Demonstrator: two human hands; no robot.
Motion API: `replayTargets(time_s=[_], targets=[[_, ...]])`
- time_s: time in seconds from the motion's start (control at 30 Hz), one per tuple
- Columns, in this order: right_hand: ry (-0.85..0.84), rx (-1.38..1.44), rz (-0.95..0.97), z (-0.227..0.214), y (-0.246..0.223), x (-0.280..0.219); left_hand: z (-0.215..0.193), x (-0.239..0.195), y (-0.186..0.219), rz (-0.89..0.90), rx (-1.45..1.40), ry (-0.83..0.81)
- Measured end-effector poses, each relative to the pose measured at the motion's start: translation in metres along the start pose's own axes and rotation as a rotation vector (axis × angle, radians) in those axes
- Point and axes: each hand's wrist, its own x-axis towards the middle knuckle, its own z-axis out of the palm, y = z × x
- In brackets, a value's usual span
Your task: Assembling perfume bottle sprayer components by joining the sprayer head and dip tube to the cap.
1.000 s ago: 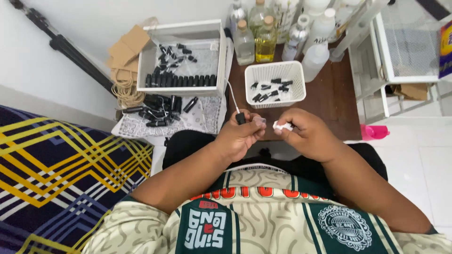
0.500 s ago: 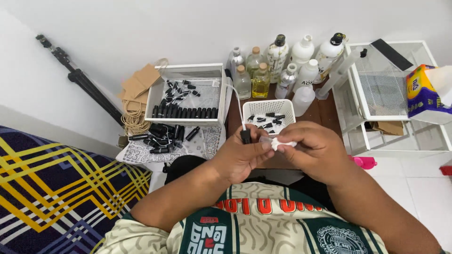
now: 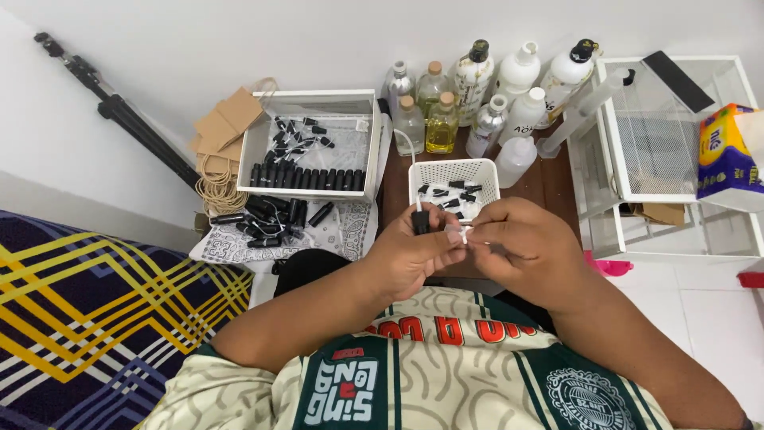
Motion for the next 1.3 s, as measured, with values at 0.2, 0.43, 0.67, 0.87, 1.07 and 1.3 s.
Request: replayTargets(time_s=[0.2,0.43,0.67,0.87,1.07,1.3], targets=[[-0.049,-0.078,-0.054,-0.003,0.005,0.008,0.007,0.007,0.005,0.046,-0.001,0.02],[-0.007,-0.107,0.102,-0.004,0.023,-0.008,-0.007,0.02,-0.001,0.202,0.316,-0.037],[0.04,-0.01,0.231,0.002,0.032,-0.013,-0.002,0.019,0.005,0.28,0.333,-0.021],[0.024,-0.025,0.17,0.003,0.024,-0.004,0.005,0.012,0.013,0.159,0.14,0.059],[0.008,-0.039,0.115,0.0,0.028,-0.009,0.001,0.013,0.008,0.001,0.068,0.078],[-0.063,-0.018,0.04,-0.006,0.026,-0.001,-0.002,0.018,0.005,0.132,0.078,-0.008]])
